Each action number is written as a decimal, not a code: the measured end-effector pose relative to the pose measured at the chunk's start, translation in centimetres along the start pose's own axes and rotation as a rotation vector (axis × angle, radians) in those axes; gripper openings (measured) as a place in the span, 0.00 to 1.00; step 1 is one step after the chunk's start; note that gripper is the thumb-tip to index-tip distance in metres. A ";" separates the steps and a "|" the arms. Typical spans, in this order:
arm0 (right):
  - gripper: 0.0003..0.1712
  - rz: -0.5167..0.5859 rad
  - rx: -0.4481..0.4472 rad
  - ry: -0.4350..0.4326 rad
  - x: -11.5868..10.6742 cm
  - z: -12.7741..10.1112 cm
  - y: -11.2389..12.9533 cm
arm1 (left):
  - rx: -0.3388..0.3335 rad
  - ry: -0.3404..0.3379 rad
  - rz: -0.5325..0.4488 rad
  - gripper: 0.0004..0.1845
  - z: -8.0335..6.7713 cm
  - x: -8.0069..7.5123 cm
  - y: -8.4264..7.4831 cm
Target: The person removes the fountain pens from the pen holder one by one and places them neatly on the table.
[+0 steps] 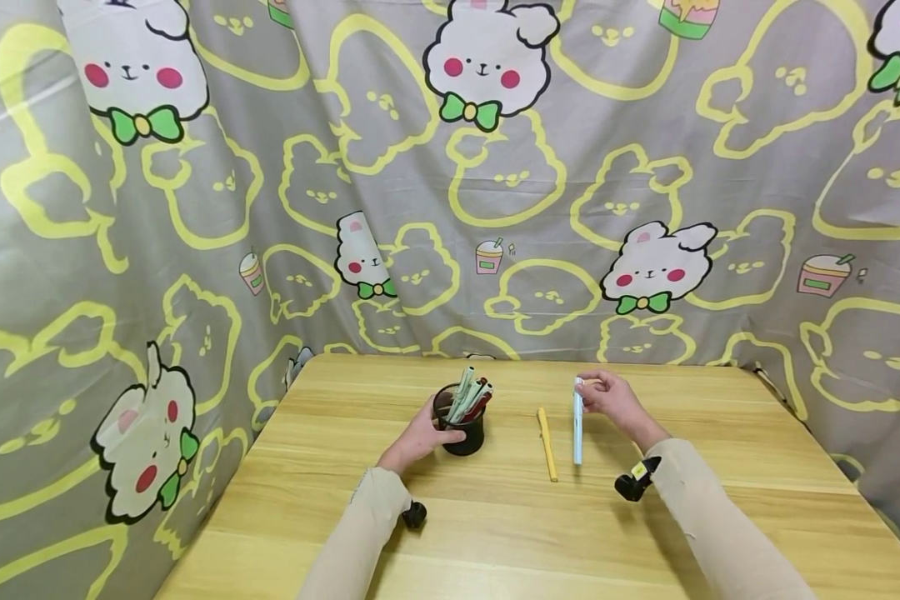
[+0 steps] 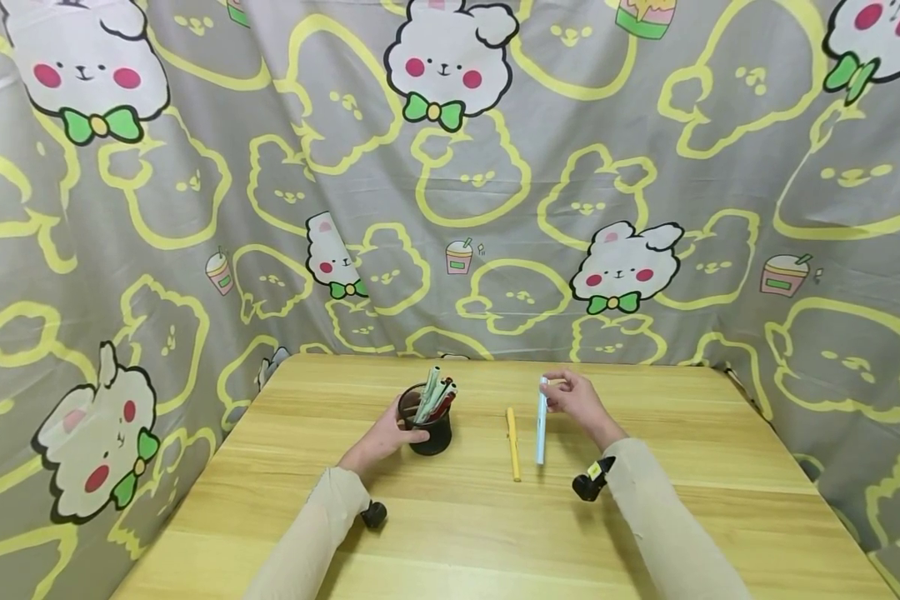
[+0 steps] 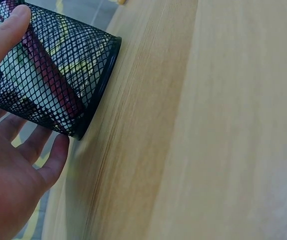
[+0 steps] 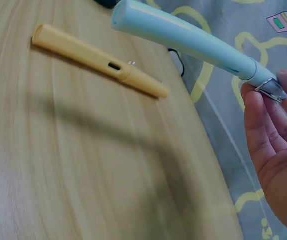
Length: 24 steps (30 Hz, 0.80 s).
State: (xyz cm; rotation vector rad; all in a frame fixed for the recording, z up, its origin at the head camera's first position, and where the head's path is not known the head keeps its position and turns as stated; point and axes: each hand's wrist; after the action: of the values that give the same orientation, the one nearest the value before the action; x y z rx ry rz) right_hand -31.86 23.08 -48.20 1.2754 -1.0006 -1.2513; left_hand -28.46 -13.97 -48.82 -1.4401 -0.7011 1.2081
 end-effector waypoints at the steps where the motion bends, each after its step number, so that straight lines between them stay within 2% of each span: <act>1: 0.25 -0.012 0.005 0.006 0.0 0.0 -0.2 | 0.001 -0.001 0.001 0.41 0.0 0.0 0.0; 11: 0.24 -0.104 0.080 0.033 -0.1 0.2 -2.0 | 0.005 0.004 -0.002 0.40 0.0 0.0 -0.2; 16: 0.25 -0.077 0.144 0.048 0.0 0.3 -3.0 | 0.011 0.002 0.009 0.40 0.0 0.0 -0.2; 24: 0.23 -0.054 0.177 0.049 0.2 0.5 -3.5 | 0.000 -0.002 0.013 0.41 -0.1 0.0 -0.1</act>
State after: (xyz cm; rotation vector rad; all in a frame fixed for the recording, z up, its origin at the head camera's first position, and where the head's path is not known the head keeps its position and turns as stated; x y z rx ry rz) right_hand -32.70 23.21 -51.67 1.4712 -1.0666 -1.1868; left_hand -28.40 -14.00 -48.69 -1.4454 -0.6942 1.2197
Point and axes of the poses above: each hand's wrist, its own z-axis towards the middle knuckle, its own x-axis out of the palm, y = z × x, and after that the axes turned 3 degrees about -y, right-handed
